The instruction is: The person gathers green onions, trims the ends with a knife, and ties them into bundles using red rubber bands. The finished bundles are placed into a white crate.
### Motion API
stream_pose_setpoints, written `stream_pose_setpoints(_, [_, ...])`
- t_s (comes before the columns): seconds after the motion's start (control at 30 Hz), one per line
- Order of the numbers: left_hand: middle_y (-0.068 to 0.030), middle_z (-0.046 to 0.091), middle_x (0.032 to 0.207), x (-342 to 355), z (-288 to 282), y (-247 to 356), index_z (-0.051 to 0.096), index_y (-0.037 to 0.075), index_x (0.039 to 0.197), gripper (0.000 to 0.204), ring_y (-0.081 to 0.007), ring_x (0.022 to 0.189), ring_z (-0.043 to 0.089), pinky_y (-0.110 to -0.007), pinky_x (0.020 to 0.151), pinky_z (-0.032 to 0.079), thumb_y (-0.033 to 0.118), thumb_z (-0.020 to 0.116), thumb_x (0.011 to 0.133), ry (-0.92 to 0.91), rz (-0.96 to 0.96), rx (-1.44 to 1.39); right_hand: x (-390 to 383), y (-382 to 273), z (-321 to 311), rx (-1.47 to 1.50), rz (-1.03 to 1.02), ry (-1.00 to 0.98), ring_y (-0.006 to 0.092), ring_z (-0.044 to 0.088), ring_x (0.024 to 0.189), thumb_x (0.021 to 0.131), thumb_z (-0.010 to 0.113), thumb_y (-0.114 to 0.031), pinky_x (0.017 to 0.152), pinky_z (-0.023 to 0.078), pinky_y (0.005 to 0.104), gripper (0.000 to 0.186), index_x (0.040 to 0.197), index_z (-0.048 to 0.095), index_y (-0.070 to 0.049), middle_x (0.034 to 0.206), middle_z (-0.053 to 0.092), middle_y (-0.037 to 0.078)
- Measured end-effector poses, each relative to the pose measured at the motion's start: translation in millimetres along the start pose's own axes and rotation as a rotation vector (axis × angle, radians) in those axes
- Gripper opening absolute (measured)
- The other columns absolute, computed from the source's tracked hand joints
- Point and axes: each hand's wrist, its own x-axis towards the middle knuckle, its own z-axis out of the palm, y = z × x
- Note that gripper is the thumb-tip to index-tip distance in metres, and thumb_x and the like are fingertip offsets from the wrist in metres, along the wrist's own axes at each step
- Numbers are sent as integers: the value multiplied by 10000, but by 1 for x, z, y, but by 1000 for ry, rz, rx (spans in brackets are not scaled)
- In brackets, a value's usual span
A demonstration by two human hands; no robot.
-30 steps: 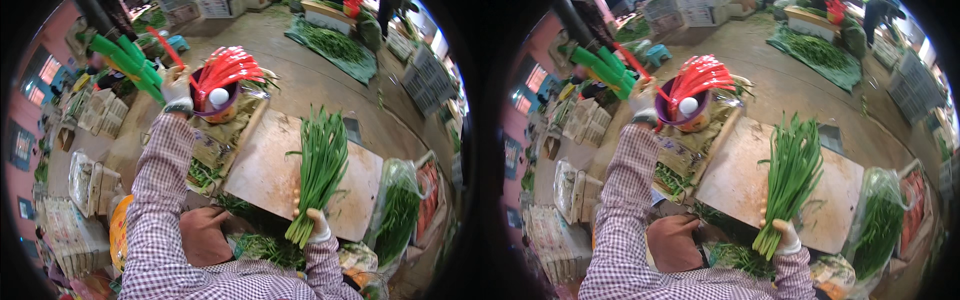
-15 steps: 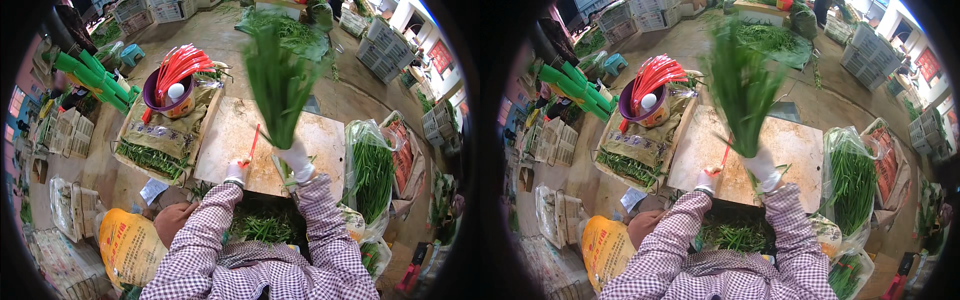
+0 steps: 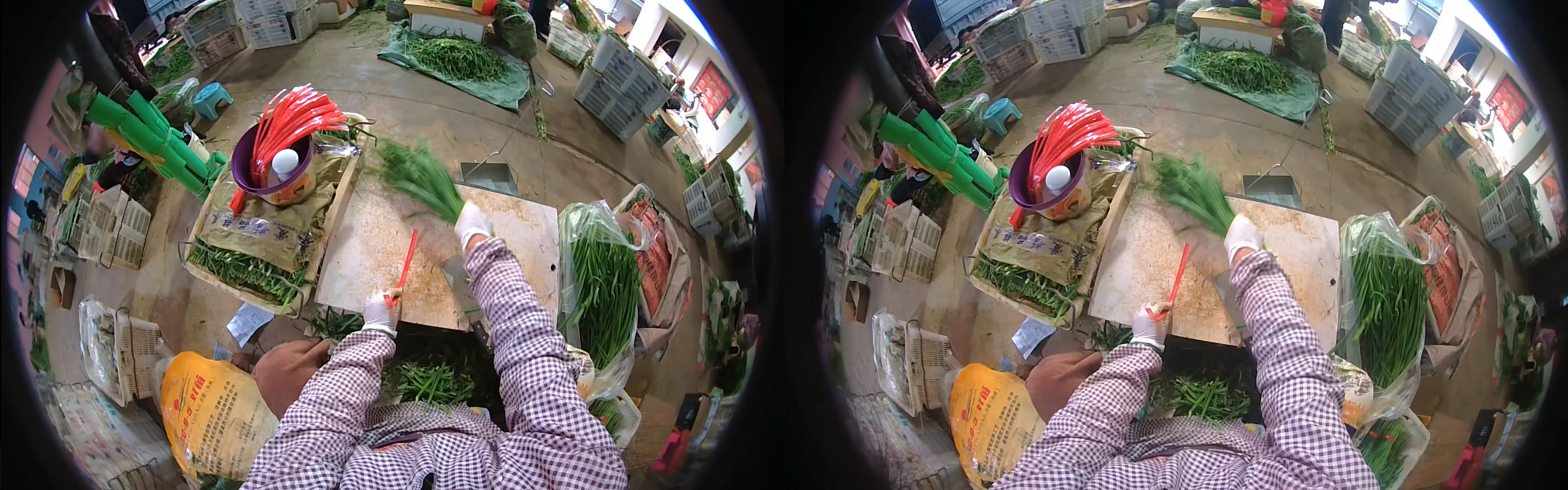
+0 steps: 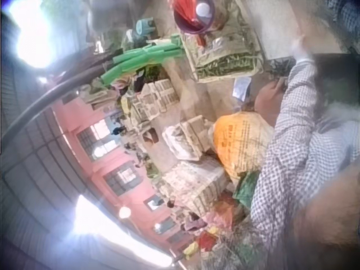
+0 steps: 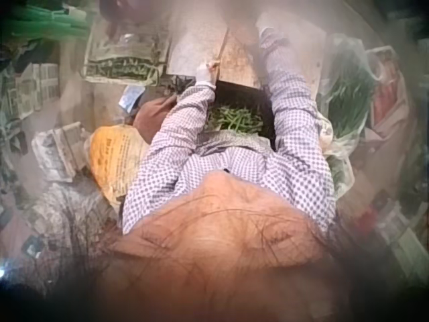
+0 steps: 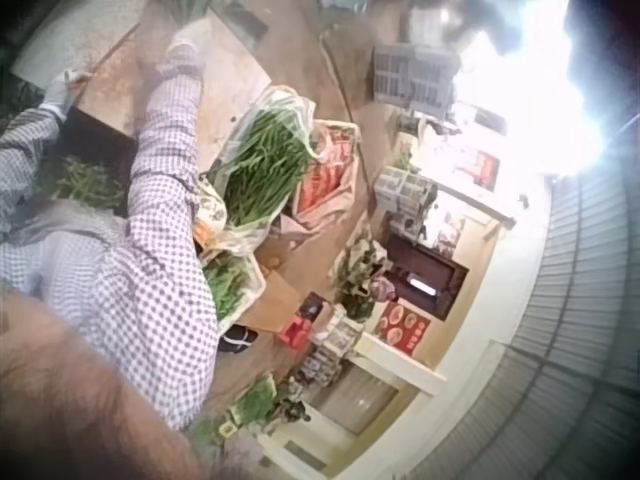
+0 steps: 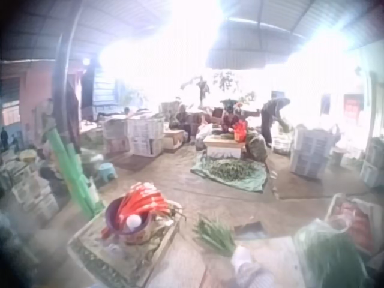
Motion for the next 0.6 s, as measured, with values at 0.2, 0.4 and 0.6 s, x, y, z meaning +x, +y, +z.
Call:
stream_pose_setpoints(0.2, [-77, 622, 796, -9, 1, -1, 680, 207, 867, 113, -312, 797, 593, -433, 689, 471, 181, 660, 760, 55, 23, -16, 9, 10, -26, 67, -123, 140, 403, 612, 987, 779, 611, -143, 830, 492, 449, 270, 1018, 579, -23, 1008, 641, 250])
stream_pose_setpoints(0.4, [-78, 632, 774, 3, 11, -3, 689, 196, 828, 117, -288, 787, 600, -401, 713, 471, 145, 697, 723, 73, 62, -71, -38, 9, -22, 130, -208, 55, 387, 630, 936, 738, 670, -219, 800, 505, 444, 382, 1051, 575, -21, 943, 648, 246])
stream_pose_setpoints(0.6, [-106, 630, 801, 34, 32, -5, 688, 197, 862, 135, -287, 793, 594, -393, 703, 466, 122, 645, 757, -43, -78, -279, -90, -21, 21, 249, -462, 37, 392, 643, 844, 775, 649, -185, 732, 517, 469, 341, 1064, 551, -32, 906, 639, 226])
